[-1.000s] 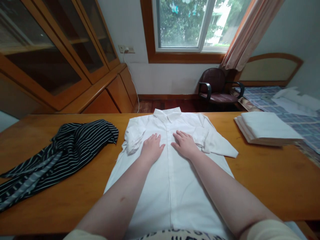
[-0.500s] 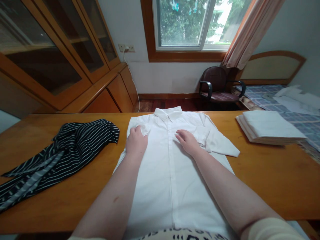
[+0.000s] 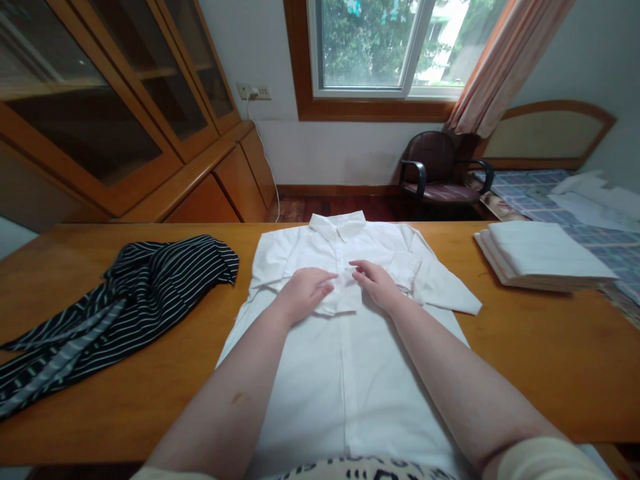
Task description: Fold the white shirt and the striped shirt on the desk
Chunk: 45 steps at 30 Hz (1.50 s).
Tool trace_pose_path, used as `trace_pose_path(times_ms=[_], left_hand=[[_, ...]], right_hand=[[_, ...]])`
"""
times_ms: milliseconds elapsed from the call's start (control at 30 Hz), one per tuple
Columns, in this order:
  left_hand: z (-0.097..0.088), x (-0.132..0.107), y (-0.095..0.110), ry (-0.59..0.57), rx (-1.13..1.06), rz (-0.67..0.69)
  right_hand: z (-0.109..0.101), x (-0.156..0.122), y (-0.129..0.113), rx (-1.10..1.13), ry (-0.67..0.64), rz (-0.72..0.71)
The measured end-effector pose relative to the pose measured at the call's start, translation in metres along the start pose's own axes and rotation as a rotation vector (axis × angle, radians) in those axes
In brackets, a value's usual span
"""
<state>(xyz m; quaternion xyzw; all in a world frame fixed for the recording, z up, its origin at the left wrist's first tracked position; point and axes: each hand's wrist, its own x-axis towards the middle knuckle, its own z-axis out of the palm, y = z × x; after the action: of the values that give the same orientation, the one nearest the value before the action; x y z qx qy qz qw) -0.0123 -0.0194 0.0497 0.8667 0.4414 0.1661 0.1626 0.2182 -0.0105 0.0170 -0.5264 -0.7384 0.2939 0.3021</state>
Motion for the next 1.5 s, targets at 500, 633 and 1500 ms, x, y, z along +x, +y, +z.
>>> trace_pose_path(times_ms=[500,633,1500], left_hand=[[-0.028,-0.010,-0.090,0.316,0.185,-0.936],[-0.026,-0.008,-0.093,0.295,0.174,-0.946],[-0.008,-0.002,-0.095,-0.062,0.076,-0.789]], right_hand=[[0.008,0.007,0.015,0.275,0.225,0.178],[0.004,0.009,0.019,0.544,0.357,0.256],[-0.055,0.010,0.058,0.352,0.914,0.381]])
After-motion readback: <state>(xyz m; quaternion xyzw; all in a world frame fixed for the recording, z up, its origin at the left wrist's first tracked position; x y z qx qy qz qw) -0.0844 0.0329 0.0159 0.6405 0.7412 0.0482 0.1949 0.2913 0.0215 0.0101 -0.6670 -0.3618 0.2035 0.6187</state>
